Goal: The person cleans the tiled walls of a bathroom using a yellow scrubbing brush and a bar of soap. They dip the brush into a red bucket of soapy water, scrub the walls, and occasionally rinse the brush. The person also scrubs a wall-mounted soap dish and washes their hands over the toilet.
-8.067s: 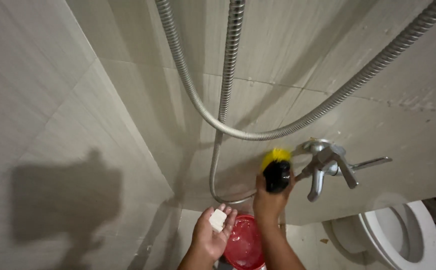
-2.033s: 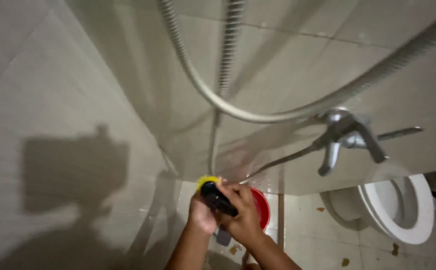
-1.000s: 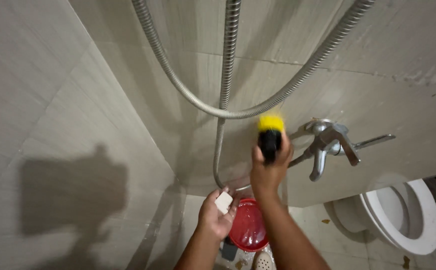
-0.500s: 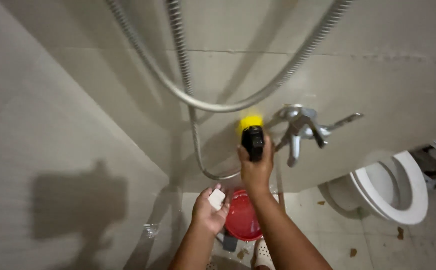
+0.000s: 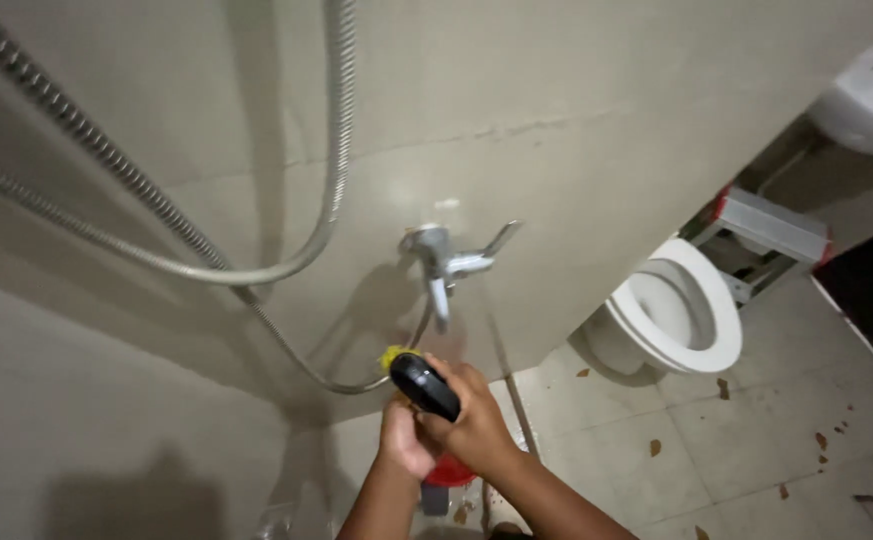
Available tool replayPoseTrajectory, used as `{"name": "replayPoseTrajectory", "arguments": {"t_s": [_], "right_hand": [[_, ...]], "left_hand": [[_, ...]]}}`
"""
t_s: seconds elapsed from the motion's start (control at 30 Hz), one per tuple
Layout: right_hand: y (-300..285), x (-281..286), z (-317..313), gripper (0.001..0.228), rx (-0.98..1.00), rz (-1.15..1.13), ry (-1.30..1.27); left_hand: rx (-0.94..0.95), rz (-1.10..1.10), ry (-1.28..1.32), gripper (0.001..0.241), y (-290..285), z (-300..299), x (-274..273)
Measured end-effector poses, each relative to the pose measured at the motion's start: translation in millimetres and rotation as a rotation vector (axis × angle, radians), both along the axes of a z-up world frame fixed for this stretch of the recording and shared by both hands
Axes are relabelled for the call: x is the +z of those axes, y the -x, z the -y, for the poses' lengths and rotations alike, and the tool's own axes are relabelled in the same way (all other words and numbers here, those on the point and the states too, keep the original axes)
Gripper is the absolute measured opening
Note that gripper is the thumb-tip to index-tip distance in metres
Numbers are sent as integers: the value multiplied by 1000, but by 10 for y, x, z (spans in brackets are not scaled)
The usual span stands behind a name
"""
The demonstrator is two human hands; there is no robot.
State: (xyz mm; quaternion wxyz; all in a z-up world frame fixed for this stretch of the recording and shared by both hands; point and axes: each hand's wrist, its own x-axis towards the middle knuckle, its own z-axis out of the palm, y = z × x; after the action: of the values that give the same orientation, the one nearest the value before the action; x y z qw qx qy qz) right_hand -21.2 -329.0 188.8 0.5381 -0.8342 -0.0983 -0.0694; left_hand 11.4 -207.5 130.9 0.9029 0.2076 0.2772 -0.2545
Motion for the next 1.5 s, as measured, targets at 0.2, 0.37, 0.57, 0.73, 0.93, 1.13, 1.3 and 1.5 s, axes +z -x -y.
{"name": "replayPoseTrajectory", "arguments": {"t_s": [0.2, 0.37, 0.57, 0.73, 0.93, 1.13, 1.3, 1.5], "right_hand": [[-92, -68, 699, 71, -270, -207, -164], [-311, 60, 1504, 65, -430, -150, -268], [-762, 1321, 2280, 65, -698, 123, -142], [-1471, 1740, 2775, 82, -725, 659, -498], [-1957, 1339, 2118, 86, -732, 822, -140], [-1448, 1949, 1435, 58, -135, 1157, 510], [-1758, 2807, 2228, 37, -145, 1051, 649], [-1868, 3333, 2834, 64, -651, 937, -86]], "left_hand": [[-152, -34, -29, 31, -211, 617, -623], [-183, -56, 2, 41, -356, 1013, -405], [-78, -15, 113, 48, -542, 1400, 375], [-72, 55, 154, 46, -594, 1552, 810], [-2, 132, 194, 42, -730, 1578, 622], [71, 115, 194, 39, -855, 1701, 643], [12, 169, 206, 43, -882, 1651, 956], [44, 71, 161, 45, -781, 1656, 1184]]}}
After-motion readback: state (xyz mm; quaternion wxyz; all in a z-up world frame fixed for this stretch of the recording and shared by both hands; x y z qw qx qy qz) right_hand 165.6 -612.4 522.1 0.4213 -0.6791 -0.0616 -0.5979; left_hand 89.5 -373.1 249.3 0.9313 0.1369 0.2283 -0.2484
